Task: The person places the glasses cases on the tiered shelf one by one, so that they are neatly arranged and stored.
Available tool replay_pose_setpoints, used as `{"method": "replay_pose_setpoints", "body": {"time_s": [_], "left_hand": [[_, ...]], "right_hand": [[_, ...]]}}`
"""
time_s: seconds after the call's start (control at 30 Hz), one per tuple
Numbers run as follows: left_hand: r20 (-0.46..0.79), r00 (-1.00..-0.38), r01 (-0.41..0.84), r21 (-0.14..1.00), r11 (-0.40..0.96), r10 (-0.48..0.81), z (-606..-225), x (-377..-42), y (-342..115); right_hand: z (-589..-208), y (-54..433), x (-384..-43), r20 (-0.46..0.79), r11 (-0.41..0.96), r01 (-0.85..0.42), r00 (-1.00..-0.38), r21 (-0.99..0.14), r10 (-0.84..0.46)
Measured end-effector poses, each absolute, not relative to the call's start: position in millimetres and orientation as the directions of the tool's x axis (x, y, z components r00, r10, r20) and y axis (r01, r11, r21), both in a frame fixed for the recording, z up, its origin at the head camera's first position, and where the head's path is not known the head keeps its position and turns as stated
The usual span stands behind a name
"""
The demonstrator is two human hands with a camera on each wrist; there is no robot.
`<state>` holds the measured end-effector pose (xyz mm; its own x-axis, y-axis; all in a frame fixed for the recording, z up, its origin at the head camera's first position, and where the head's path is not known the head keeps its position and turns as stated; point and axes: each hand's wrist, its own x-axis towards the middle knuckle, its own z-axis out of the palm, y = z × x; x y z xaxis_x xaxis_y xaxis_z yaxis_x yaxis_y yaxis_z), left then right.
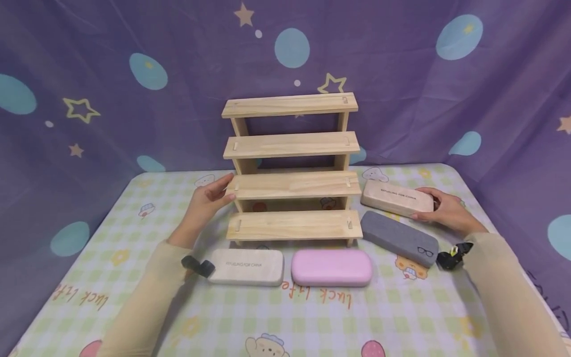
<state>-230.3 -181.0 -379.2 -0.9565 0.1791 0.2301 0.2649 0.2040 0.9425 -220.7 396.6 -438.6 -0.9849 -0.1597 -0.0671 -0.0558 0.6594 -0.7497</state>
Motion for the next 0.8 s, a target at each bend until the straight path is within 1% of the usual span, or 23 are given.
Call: {"method": "replay_pose_setpoints", "body": {"time_s": [0.27, 0.5, 0.63, 0.8], "left_hand": [[0.222, -0.961, 0.251, 0.95, 0.187, 0.164, -381, -232, -181], [0.224, -0.963, 0.246, 0.959, 0.144, 0.151, -382, -232, -180], [0.225, -0.963, 0.246, 0.959, 0.14, 0.149, -382, -232, -179], [0.226, -0.963, 0.246, 0.96, 0.135, 0.149, -382, -232, -180]], "right_hand": [[-437, 398, -219, -0.043, 0.622, -0.061, -0.988, -0.781, -0.151], [-431, 397, -217, -0.029, 0.596, -0.064, -0.989, -0.8, -0.144], [-428, 396, -217, -0.021, 0.59, -0.053, -0.993, -0.805, -0.117], [-420, 397, -218, 0.01, 0.591, -0.068, -0.995, -0.804, -0.101]]}}
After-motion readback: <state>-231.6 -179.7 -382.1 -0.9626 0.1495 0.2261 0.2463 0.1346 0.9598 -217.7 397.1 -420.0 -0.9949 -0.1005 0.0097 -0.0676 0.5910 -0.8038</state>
